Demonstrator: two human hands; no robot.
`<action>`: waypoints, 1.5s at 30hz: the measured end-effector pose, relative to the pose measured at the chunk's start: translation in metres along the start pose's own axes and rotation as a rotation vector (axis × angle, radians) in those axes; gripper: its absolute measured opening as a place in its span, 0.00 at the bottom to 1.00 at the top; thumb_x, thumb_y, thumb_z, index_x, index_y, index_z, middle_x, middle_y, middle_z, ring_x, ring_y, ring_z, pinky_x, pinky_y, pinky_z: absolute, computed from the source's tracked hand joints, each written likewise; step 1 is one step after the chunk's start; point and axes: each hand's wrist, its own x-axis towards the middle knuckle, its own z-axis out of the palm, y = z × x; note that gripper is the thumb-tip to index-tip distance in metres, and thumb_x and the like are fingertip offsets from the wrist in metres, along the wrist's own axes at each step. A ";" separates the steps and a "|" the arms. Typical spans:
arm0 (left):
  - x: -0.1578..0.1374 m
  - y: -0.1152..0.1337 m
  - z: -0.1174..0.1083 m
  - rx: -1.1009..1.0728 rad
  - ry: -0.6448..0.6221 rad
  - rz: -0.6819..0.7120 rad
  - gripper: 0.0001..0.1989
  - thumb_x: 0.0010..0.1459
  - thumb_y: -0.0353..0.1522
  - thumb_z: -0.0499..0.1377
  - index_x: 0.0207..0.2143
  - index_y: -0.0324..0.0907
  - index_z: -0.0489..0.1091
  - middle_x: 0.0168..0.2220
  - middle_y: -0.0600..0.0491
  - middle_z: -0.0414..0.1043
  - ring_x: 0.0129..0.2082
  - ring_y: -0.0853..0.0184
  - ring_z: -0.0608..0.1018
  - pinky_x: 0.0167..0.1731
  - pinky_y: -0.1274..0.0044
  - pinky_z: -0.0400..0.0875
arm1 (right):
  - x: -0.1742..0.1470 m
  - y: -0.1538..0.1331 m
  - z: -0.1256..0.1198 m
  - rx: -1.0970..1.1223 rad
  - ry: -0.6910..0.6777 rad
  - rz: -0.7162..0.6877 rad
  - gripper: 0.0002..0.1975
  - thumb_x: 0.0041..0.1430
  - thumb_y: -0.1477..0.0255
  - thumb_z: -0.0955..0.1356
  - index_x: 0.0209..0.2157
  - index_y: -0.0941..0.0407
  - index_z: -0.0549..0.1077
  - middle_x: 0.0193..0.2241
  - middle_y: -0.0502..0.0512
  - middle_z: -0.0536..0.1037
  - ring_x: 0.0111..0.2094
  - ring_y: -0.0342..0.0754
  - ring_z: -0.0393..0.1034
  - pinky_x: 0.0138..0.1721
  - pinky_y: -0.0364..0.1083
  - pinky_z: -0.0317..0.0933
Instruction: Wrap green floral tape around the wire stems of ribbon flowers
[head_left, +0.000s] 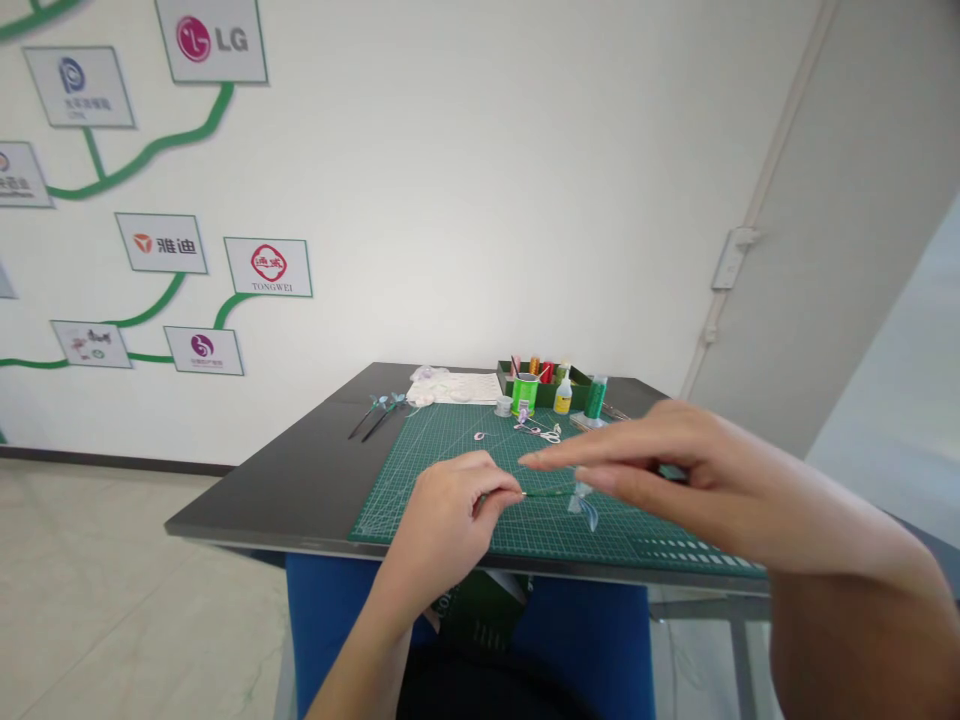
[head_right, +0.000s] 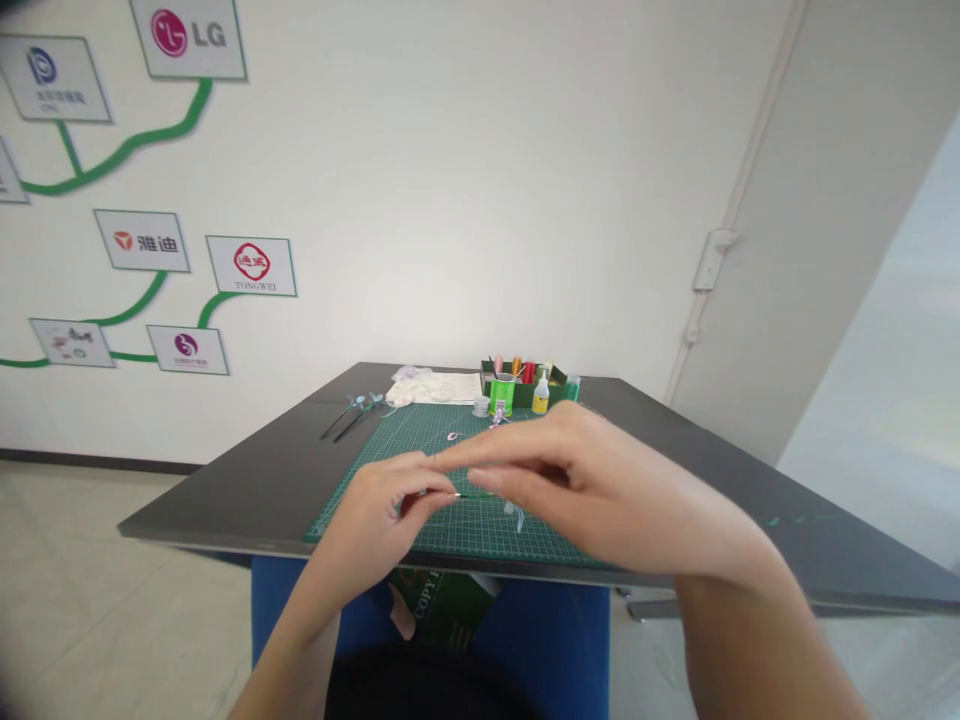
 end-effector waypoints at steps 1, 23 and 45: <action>0.000 0.001 0.000 -0.015 -0.007 0.004 0.10 0.67 0.24 0.64 0.32 0.43 0.82 0.31 0.54 0.79 0.28 0.67 0.76 0.29 0.76 0.63 | 0.008 0.001 -0.006 0.029 0.012 0.027 0.13 0.65 0.63 0.73 0.44 0.51 0.90 0.14 0.45 0.67 0.16 0.39 0.48 0.18 0.42 0.41; 0.000 -0.007 -0.009 -0.181 0.248 0.017 0.09 0.68 0.27 0.62 0.35 0.41 0.81 0.31 0.51 0.77 0.28 0.68 0.75 0.27 0.77 0.65 | 0.021 0.143 0.060 0.385 -0.226 0.247 0.23 0.67 0.55 0.71 0.53 0.57 0.85 0.13 0.37 0.52 0.17 0.39 0.43 0.18 0.38 0.39; 0.005 -0.015 0.002 -0.085 0.234 -0.003 0.09 0.67 0.25 0.63 0.33 0.41 0.82 0.29 0.54 0.75 0.25 0.71 0.71 0.26 0.79 0.61 | -0.027 0.041 0.027 0.286 -0.257 0.061 0.13 0.67 0.61 0.74 0.44 0.52 0.90 0.14 0.47 0.70 0.15 0.40 0.50 0.20 0.44 0.48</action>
